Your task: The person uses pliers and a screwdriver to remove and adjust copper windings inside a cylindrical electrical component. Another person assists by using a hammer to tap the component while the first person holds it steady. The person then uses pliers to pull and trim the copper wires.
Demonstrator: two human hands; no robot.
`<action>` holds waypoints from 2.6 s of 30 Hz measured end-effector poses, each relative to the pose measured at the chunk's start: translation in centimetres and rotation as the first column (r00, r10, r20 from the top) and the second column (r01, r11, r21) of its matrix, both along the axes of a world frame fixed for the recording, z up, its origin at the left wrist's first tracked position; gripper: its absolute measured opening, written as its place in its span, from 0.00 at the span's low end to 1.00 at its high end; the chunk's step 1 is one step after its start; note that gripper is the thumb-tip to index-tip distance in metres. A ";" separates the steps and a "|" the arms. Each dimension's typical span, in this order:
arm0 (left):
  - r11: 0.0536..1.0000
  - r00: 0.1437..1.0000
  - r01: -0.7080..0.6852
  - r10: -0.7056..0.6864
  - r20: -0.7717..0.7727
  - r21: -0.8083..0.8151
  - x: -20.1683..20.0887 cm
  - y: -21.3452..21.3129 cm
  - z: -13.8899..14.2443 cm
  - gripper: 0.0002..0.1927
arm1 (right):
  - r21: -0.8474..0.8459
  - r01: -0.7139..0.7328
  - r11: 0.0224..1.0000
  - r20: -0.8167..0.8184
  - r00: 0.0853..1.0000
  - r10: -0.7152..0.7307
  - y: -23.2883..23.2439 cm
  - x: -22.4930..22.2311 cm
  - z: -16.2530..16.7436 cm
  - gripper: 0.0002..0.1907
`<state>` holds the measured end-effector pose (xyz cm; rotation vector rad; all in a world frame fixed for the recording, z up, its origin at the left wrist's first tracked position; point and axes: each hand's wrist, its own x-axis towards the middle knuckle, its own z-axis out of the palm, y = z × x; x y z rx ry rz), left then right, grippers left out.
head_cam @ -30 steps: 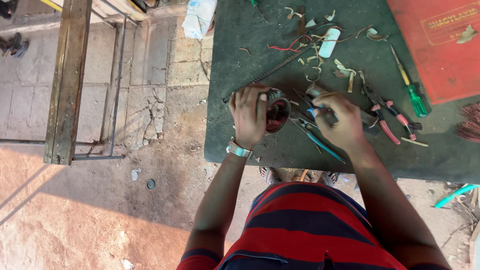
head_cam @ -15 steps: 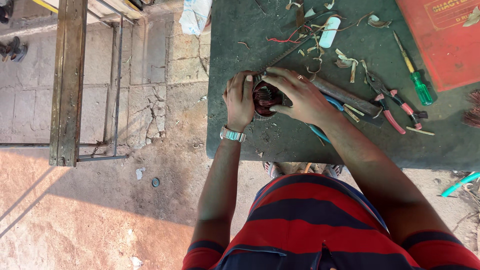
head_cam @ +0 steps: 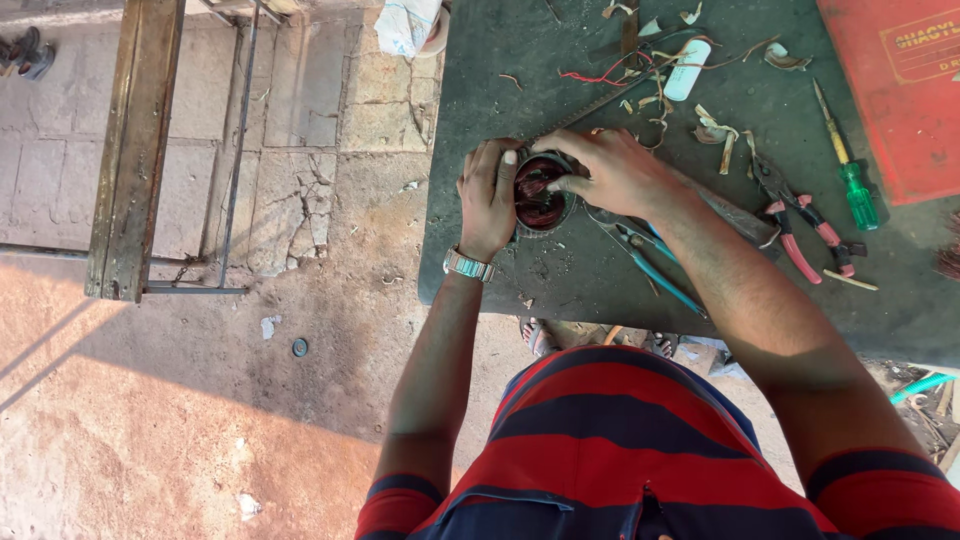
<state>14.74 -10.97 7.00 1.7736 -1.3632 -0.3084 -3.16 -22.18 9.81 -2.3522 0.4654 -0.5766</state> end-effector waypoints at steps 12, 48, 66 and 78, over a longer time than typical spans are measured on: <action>1.000 1.000 0.005 -0.005 0.005 -0.014 0.4 0.5 -0.4 0.18 | -0.106 0.029 0.994 0.261 0.965 -0.001 2.0 -0.8 -0.3 0.29; 0.966 0.986 0.156 -0.163 -0.018 -0.208 -2.1 2.9 1.6 0.13 | -0.030 0.184 0.983 0.033 0.983 -0.183 10.6 -2.1 -2.8 0.18; 0.966 0.982 0.119 -0.149 -0.116 -0.231 -2.4 3.4 0.2 0.13 | -0.183 0.177 0.967 0.051 0.984 -0.171 12.2 -2.0 -4.8 0.22; 0.993 0.998 0.036 -0.031 0.048 -0.109 -3.6 3.9 0.6 0.16 | 0.132 0.169 0.977 -0.084 0.984 -0.159 9.6 -1.1 -3.1 0.15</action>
